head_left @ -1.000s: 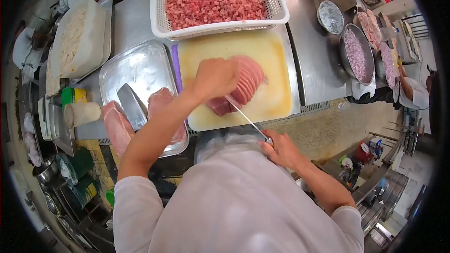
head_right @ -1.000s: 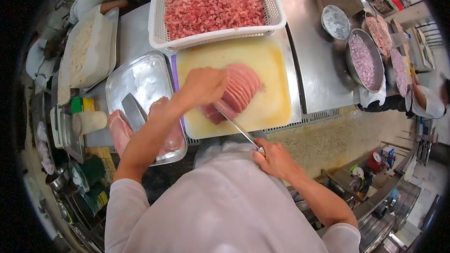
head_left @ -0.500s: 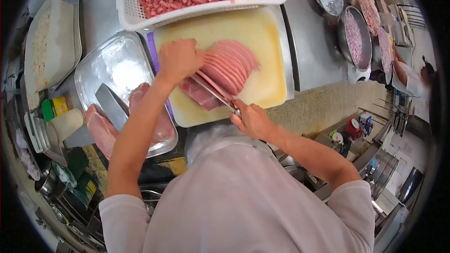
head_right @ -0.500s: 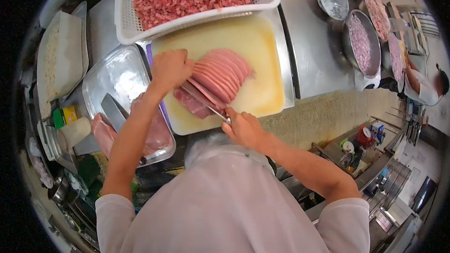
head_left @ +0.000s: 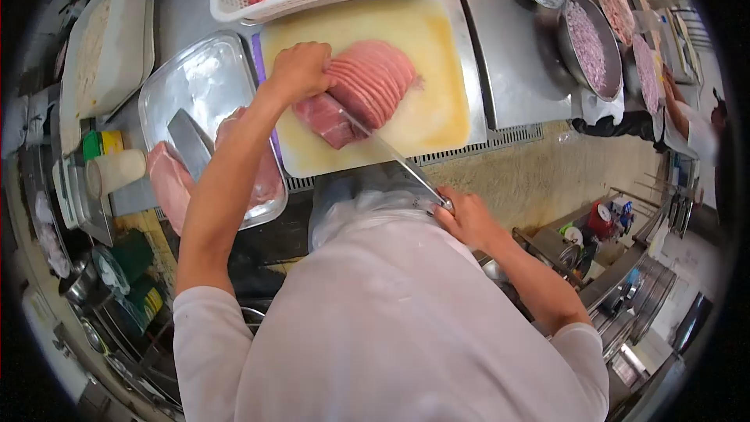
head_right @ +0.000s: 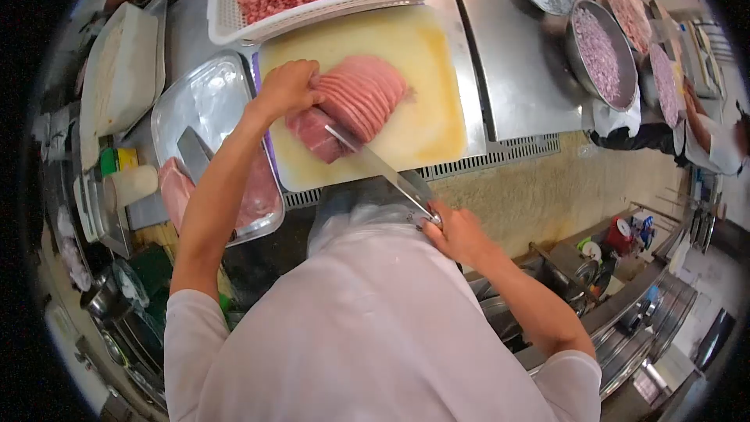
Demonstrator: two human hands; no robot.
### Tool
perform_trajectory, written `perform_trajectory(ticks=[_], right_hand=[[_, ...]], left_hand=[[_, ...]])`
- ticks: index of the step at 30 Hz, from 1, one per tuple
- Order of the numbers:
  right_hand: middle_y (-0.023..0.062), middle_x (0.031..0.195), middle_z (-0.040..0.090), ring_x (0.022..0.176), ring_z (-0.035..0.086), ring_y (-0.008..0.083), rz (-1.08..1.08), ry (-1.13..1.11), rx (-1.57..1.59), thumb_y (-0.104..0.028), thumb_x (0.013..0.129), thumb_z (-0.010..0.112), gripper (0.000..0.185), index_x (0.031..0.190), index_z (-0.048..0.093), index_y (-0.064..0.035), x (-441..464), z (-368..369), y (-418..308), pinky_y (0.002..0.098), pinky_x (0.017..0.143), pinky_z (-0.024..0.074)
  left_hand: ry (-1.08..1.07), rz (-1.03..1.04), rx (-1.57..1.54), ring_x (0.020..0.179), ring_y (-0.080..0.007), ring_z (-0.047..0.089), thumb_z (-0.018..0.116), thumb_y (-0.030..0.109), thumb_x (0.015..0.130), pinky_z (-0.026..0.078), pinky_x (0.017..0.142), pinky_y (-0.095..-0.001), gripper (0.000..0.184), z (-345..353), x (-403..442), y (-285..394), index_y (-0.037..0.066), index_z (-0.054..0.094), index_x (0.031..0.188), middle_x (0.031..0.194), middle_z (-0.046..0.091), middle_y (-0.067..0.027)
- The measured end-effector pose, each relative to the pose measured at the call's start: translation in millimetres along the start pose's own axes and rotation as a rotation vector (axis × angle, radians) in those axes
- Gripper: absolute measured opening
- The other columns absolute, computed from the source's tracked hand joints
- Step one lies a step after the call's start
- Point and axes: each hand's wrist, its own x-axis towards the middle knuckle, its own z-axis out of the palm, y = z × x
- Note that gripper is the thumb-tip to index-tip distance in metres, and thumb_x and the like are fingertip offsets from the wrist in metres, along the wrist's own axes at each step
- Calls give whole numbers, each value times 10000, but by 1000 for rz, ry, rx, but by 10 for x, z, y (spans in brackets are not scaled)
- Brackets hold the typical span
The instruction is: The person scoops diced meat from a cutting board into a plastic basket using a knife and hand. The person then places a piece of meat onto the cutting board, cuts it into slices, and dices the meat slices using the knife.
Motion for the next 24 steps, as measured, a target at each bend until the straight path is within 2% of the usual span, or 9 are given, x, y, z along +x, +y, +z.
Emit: perform_trajectory(ticks=[3,5,8,11,15,19,21,24], right_hand=[[252,742,686,746,694,454,96,-81,71,-315,990,640,463,1273,635,51,22,-240,-510,530,744,545],[252,727,682,734,695,449,61,-75,100,-313,994,635,462,1266,639,61,96,-275,-707,526,742,545],[251,714,678,726,692,451,95,-127,129,-306,999,633,451,1256,636,64,235,-303,-883,526,734,542],[249,709,676,718,686,460,58,-106,96,-296,1004,630,439,1256,623,63,267,-301,-965,530,720,537],[255,723,682,719,677,478,71,-146,64,-270,1005,633,374,1198,614,49,341,-370,-1209,543,704,529],[280,712,661,711,678,465,47,-176,-5,-266,1014,633,423,1234,583,91,670,-281,-1374,536,708,518],[275,700,656,706,665,479,46,-166,-41,-252,1009,639,395,1204,566,83,928,-114,-1329,549,699,512],[270,695,655,709,657,490,-105,-18,-83,-237,1005,634,366,1186,546,69,1243,281,-931,558,687,504]], left_hand=[[139,7,-120,890,-407,676,757,255,825,512,755,-505,243,-291,-25,199,51,652,904,880,696,-185],[252,49,-179,858,-426,676,697,236,879,510,752,-515,207,-524,8,335,39,656,926,861,700,-197],[252,53,-132,843,-446,690,576,261,954,522,767,-546,249,-502,-58,458,31,672,942,863,714,-226],[20,-23,-11,839,-455,701,490,293,969,537,798,-563,347,-362,-221,624,27,702,902,854,713,-270],[-39,-63,-42,805,-465,707,508,292,915,548,805,-573,354,-284,-181,502,27,731,842,819,709,-283],[-8,-100,-43,759,-467,706,577,293,842,554,789,-572,313,-221,-66,169,28,744,837,789,709,-269],[35,-139,-49,757,-464,708,603,291,815,557,789,-564,300,-173,30,-18,28,745,839,788,711,-267],[103,-236,-63,774,-461,711,620,279,794,560,804,-546,277,-44,10,-119,30,735,829,787,713,-261]])
